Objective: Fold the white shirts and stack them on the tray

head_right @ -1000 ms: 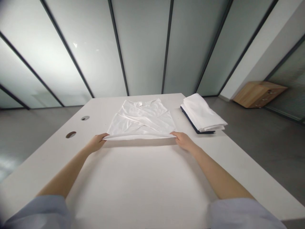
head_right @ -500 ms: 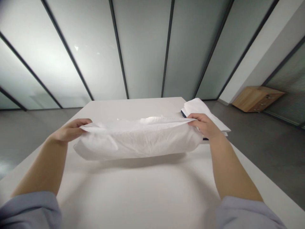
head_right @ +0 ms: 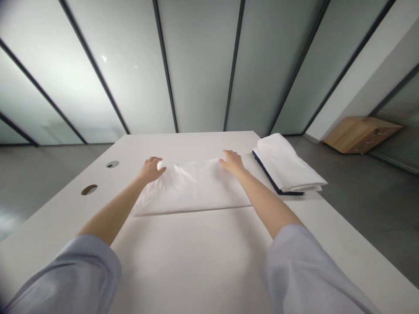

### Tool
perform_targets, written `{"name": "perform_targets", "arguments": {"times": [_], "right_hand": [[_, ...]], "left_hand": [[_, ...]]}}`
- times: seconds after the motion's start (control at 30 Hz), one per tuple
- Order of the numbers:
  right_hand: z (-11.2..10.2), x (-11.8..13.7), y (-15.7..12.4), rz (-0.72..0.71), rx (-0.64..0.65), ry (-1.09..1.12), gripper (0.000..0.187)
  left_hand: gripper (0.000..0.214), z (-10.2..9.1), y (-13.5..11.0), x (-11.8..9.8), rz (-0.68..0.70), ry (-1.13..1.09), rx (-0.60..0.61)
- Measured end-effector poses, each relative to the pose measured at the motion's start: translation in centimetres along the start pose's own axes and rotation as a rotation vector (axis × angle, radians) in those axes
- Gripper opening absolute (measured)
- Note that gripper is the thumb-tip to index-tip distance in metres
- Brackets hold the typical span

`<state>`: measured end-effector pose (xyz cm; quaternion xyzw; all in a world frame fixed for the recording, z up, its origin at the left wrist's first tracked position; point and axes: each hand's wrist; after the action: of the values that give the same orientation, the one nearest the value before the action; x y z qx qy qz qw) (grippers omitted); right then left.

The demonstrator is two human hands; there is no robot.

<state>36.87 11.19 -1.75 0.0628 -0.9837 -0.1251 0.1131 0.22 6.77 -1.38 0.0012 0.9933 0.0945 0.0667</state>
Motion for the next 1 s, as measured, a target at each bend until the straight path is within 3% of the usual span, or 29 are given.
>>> {"name": "perform_targets", "arguments": {"times": [0.1,0.2,0.4,0.57,0.67,0.77,0.83,1.0], "right_hand": [[2.0,1.2,-2.4,-0.088,0.118,-0.026,0.048],[3.4,1.6,-4.2,-0.083,0.196,-0.038,0.05],[5.2,0.8,-6.0,0.028,0.277,-0.055,0.062],[5.2,0.7,-6.4,0.0,0.198,-0.032,0.057],[5.1,0.6,-6.6,-0.031,0.117,0.013,0.046],[5.0,0.4,-6.7,-0.015,0.071,0.037,0.039],[4.9,0.3,-6.7,0.002,0.048,0.03,0.036],[4.8,0.4,-6.7,-0.012,0.05,0.036,0.032]], "left_hand": [[0.067,1.8,-1.6,-1.5,0.05,0.058,0.237],[0.071,3.4,-2.7,-2.0,0.003,0.099,0.325],[0.07,5.4,-3.7,-1.4,0.009,0.142,0.243],[0.063,5.6,-4.1,-0.9,0.028,0.105,0.102],[0.051,5.4,-4.3,-1.1,0.116,0.094,-0.007],[0.039,4.7,-4.5,-1.6,0.193,0.097,0.028],[0.036,4.1,-4.7,-2.2,0.171,0.119,0.084],[0.041,2.9,-7.1,-5.7,0.172,0.138,0.136]]}}
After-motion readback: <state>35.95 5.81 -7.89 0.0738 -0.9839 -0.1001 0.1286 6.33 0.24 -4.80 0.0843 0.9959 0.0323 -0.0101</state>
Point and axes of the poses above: each hand's wrist, its own y-axis towards the middle knuckle, its own z-axis out of the palm, x = y × z, and after that the axes turned 4 degrees about y, right-handed
